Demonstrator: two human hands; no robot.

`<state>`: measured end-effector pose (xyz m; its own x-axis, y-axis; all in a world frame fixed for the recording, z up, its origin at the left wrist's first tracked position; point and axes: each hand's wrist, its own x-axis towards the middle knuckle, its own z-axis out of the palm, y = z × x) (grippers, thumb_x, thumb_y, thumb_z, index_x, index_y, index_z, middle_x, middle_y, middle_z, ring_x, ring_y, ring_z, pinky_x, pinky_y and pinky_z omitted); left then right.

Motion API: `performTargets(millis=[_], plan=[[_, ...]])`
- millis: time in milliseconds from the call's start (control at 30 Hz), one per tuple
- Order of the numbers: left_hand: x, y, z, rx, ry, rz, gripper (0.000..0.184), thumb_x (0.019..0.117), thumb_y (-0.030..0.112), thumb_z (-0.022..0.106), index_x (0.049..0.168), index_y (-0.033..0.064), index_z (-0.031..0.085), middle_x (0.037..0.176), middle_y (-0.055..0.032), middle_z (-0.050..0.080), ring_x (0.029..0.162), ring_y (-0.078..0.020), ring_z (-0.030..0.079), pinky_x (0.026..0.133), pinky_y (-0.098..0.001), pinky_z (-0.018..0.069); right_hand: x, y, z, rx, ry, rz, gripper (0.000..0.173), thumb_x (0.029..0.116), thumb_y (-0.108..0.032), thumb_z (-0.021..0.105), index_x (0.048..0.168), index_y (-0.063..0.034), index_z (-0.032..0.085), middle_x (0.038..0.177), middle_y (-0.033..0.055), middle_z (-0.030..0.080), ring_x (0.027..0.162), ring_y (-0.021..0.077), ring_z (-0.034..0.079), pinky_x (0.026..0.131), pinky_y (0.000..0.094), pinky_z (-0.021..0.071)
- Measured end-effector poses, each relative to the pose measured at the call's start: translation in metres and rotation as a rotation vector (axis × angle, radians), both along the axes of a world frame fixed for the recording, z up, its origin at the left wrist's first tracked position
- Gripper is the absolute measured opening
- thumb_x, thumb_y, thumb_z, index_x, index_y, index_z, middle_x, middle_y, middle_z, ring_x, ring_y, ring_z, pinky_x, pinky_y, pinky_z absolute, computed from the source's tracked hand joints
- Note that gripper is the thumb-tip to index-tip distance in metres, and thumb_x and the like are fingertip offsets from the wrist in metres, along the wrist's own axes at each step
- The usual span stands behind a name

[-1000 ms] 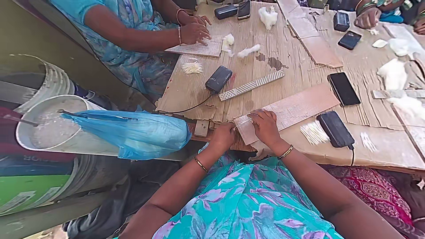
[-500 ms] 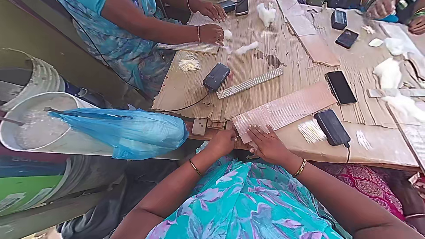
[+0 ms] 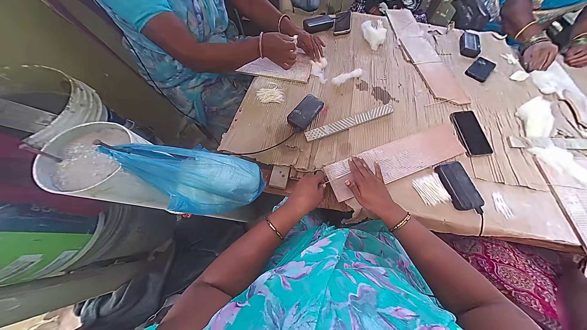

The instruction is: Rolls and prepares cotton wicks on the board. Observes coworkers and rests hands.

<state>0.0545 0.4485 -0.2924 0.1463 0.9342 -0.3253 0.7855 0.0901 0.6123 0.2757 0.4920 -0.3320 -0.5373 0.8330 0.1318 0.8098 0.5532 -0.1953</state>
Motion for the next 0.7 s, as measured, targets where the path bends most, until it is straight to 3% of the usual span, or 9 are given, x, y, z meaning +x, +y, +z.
performTargets(millis=[167, 300, 533, 600, 700], plan=[[0.000, 0.001, -0.007, -0.021, 0.042, -0.036, 0.029, 0.1086, 0.019, 0.051, 0.126, 0.0016, 0.066, 0.127, -0.0190, 0.066, 0.123, -0.0331, 0.063, 0.107, -0.0516, 0.0484, -0.006, 0.002, -0.003, -0.103, -0.149, 0.110, 0.073, 0.1084, -0.054, 0.026, 0.163, -0.0050, 0.025, 0.171, 0.0110, 0.022, 0.159, 0.0268, 0.015, 0.123, 0.0656, 0.0015], [0.001, -0.002, -0.007, -0.022, 0.011, -0.091, 0.028, 0.1079, 0.017, 0.053, 0.123, -0.0007, 0.067, 0.126, -0.0193, 0.067, 0.122, -0.0319, 0.063, 0.107, -0.0495, 0.0479, 0.012, -0.025, 0.001, -0.126, -0.209, 0.152, 0.074, 0.1084, -0.055, 0.022, 0.162, -0.0043, 0.025, 0.170, 0.0133, 0.022, 0.159, 0.0275, 0.015, 0.123, 0.0658, 0.0021], [0.011, -0.011, -0.008, -0.051, 0.017, -0.195, 0.029, 0.1080, 0.017, 0.051, 0.122, -0.0015, 0.068, 0.125, -0.0193, 0.067, 0.121, -0.0319, 0.063, 0.107, -0.0497, 0.0476, 0.037, -0.068, 0.012, -0.186, -0.211, 0.173, 0.073, 0.1087, -0.055, 0.022, 0.160, -0.0039, 0.032, 0.167, 0.0137, 0.031, 0.155, 0.0299, 0.027, 0.121, 0.0705, 0.0097], [0.012, -0.015, -0.007, -0.042, 0.023, -0.202, 0.029, 0.1081, 0.017, 0.051, 0.122, -0.0020, 0.068, 0.124, -0.0203, 0.067, 0.121, -0.0329, 0.063, 0.107, -0.0504, 0.0477, 0.044, -0.070, 0.013, -0.149, -0.163, 0.190, 0.068, 0.1097, -0.052, 0.024, 0.157, -0.0052, 0.039, 0.163, 0.0125, 0.039, 0.152, 0.0309, 0.035, 0.118, 0.0738, 0.0107], [0.013, -0.020, -0.002, -0.024, 0.023, -0.196, 0.029, 0.1083, 0.017, 0.051, 0.122, -0.0015, 0.068, 0.126, -0.0198, 0.066, 0.124, -0.0326, 0.062, 0.109, -0.0504, 0.0465, 0.051, -0.070, 0.008, 0.096, 0.089, 0.135, 0.043, 0.1071, -0.033, 0.044, 0.132, -0.0075, 0.068, 0.134, 0.0097, 0.068, 0.130, 0.0322, 0.061, 0.110, 0.0780, 0.0228]])
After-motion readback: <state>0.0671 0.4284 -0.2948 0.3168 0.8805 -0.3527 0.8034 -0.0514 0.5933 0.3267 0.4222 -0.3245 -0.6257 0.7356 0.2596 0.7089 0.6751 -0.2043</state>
